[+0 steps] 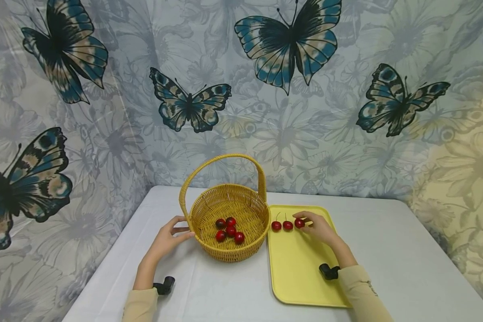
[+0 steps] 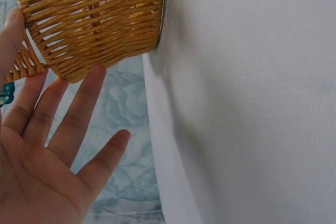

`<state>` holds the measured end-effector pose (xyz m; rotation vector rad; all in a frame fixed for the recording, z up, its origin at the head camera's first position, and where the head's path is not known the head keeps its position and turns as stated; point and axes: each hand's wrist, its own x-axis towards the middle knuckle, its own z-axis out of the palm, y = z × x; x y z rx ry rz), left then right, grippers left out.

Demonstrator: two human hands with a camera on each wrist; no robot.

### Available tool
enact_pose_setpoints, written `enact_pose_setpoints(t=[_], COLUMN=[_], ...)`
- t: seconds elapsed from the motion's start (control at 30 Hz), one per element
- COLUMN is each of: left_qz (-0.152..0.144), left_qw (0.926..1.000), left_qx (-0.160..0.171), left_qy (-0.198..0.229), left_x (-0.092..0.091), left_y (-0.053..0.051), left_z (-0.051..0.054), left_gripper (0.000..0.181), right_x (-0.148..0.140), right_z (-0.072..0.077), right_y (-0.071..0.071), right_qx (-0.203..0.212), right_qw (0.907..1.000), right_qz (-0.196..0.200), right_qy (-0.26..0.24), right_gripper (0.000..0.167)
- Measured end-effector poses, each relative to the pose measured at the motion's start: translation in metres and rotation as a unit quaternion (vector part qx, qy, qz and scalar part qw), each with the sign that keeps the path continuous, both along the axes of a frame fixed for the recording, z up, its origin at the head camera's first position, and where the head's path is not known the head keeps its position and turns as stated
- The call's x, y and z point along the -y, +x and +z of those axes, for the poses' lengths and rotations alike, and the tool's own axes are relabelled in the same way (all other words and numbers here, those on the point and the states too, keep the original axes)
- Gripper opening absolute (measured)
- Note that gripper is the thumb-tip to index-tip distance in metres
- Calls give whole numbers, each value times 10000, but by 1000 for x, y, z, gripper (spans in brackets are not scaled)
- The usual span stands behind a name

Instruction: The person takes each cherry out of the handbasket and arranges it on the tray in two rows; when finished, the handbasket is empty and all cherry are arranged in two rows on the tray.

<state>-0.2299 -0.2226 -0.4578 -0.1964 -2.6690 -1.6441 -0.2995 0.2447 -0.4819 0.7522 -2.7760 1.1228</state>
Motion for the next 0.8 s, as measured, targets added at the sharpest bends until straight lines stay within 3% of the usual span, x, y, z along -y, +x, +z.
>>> enact_pose_setpoints(t=[0.13,0.23,0.8], left_qz=[21,14,-37], left_qw=[9999,9999,10000], left_qx=[-50,-91,-65], left_qy=[-95,-129,-56], left_x=[6,8,9], left_y=[-8,-11,-11], left_z=[-15,-20,-20], left_gripper=[54,55,58], right_x=[-1,-1,1], right_z=[-3,-4,-7], right_y=[0,-1,-6], right_qx=[53,29,170], right_qw=[9999,9999,9993], right_qz=[39,80,296], right_qy=[-87,-89,123], right_gripper=[39,39,51])
